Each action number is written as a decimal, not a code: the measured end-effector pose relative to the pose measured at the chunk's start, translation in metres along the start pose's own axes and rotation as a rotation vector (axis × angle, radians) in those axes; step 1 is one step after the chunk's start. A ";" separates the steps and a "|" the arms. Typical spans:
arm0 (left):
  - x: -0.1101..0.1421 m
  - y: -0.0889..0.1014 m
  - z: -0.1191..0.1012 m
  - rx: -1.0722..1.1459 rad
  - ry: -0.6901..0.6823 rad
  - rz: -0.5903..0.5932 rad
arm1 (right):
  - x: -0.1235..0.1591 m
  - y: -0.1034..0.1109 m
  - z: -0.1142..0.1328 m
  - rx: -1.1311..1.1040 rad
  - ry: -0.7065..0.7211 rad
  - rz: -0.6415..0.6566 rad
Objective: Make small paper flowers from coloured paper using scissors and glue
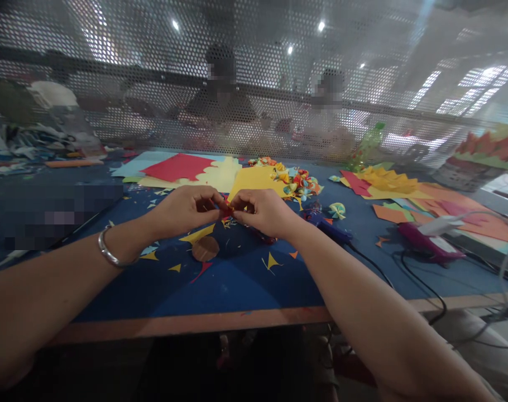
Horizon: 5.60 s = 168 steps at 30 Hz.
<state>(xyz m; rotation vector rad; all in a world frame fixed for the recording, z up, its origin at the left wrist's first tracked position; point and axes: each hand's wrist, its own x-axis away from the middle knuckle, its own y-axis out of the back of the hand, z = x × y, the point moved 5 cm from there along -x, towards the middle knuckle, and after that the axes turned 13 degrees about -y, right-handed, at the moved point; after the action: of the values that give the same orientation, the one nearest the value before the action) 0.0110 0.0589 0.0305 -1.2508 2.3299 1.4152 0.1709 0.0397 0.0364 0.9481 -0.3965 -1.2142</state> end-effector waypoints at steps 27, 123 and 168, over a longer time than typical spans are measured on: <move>0.000 -0.005 0.012 0.427 0.150 0.014 | 0.000 0.000 0.000 -0.027 0.018 -0.027; -0.002 -0.004 0.016 0.337 0.024 -0.037 | 0.005 -0.002 0.013 0.033 0.144 -0.168; -0.001 -0.003 0.002 -0.233 -0.136 0.033 | 0.003 -0.009 0.010 0.169 0.201 -0.197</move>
<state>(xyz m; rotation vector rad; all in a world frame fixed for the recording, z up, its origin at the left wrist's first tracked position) 0.0136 0.0604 0.0280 -1.1326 2.1550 1.7658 0.1592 0.0322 0.0341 1.2664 -0.2523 -1.2621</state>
